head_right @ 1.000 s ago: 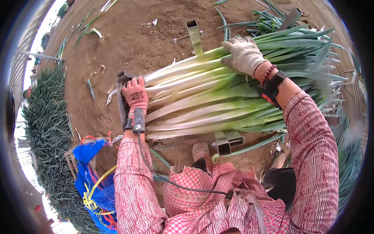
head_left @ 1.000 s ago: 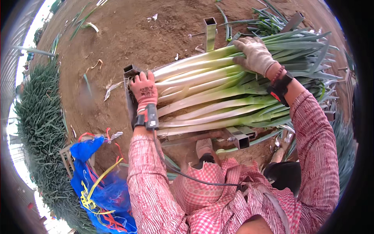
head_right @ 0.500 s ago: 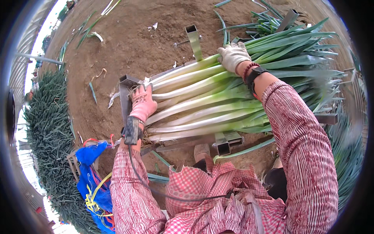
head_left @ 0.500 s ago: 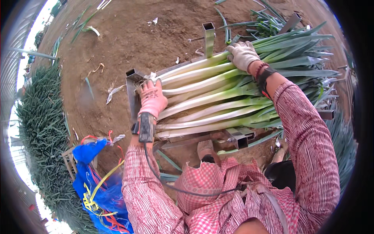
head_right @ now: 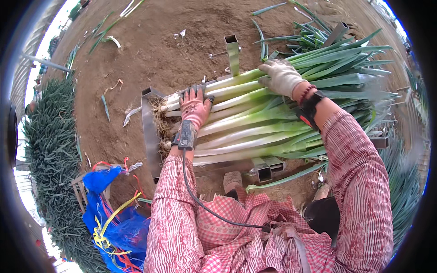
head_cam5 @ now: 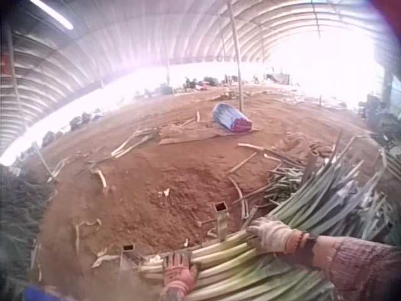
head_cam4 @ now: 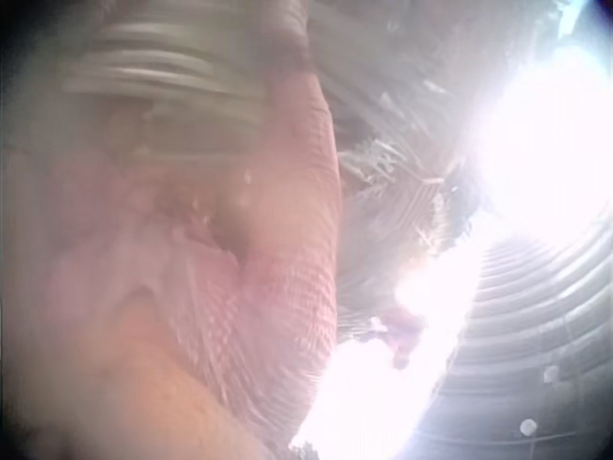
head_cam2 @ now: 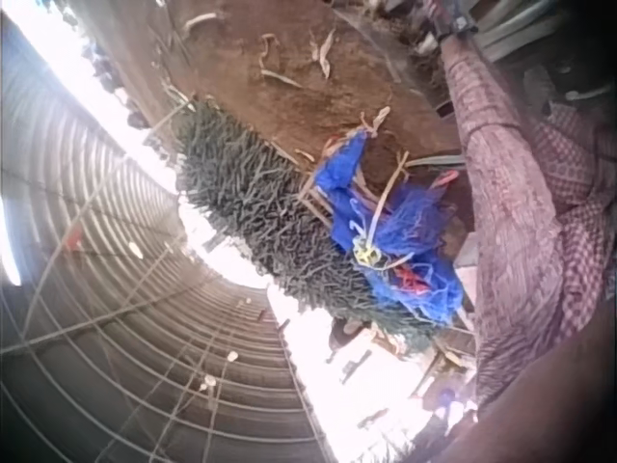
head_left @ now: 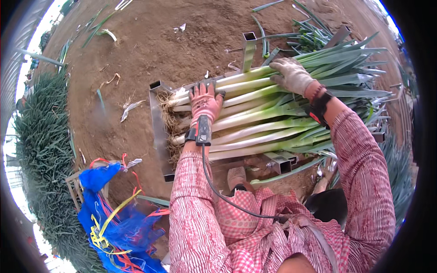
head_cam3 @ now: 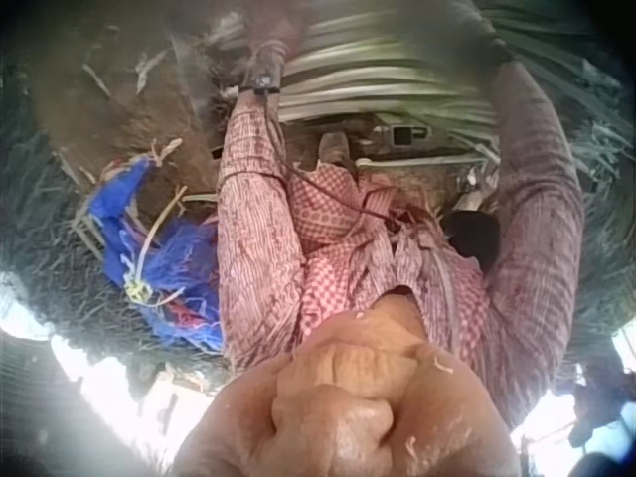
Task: The recorder is picking up leeks from a pile, trimming them with a sickle, and placing them into a metal sorting frame.
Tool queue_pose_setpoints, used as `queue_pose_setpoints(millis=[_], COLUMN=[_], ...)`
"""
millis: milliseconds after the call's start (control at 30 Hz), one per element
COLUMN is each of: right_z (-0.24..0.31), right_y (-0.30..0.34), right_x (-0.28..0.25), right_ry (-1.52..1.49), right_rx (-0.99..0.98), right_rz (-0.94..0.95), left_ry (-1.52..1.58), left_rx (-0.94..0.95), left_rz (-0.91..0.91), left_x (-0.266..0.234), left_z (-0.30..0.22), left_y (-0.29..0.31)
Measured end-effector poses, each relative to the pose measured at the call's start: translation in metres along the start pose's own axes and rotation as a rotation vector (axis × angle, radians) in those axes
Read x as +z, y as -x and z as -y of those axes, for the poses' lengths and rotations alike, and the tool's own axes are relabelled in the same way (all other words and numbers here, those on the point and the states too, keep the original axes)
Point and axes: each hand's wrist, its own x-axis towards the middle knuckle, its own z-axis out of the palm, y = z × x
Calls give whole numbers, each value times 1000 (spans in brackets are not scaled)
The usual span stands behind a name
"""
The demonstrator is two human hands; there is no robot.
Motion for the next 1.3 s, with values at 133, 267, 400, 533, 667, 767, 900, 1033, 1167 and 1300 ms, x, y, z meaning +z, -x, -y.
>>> queue_pose_setpoints(millis=[133, 267, 400, 533, 667, 767, 900, 1033, 1167, 1300], right_z=[4, -7, -28, -21, 2, 0, -26, -17, -2, -3], right_y=[36, 49, 52, 55, 104, 197, 382, 533, 697, 835], right_x=[-24, -13, 0, -9, -14, -18, -34, -8, 64, 128], right_ry=[109, 193, 180, 87, -235, -464, -722, -688, -589, -489], right_rx=[32, 31, 60, 31, -39, -98, 285, 1005, 1553, 1990], right_rz=[77, 78, 75, 22, -266, -485, -543, -543, -672, -751], left_ry=[-26, -58, -67, -151, -265, -238, -116, 463, 1013, 1118], left_rx=[-20, -18, -21, 14, 131, 125, 118, 233, 393, 636], left_rz=[-54, -217, -128, -313, -396, -357, -337, -246, 186, 423], left_x=[14, 33, 32, 60, 82, 100, 112, 103, 56, -52], left_z=[13, 26, 9, 32, 65, 99, 105, 78, -66, -250], left_y=[3, 2, -11, -29, -58, -65, -78, -106, -68, 65])
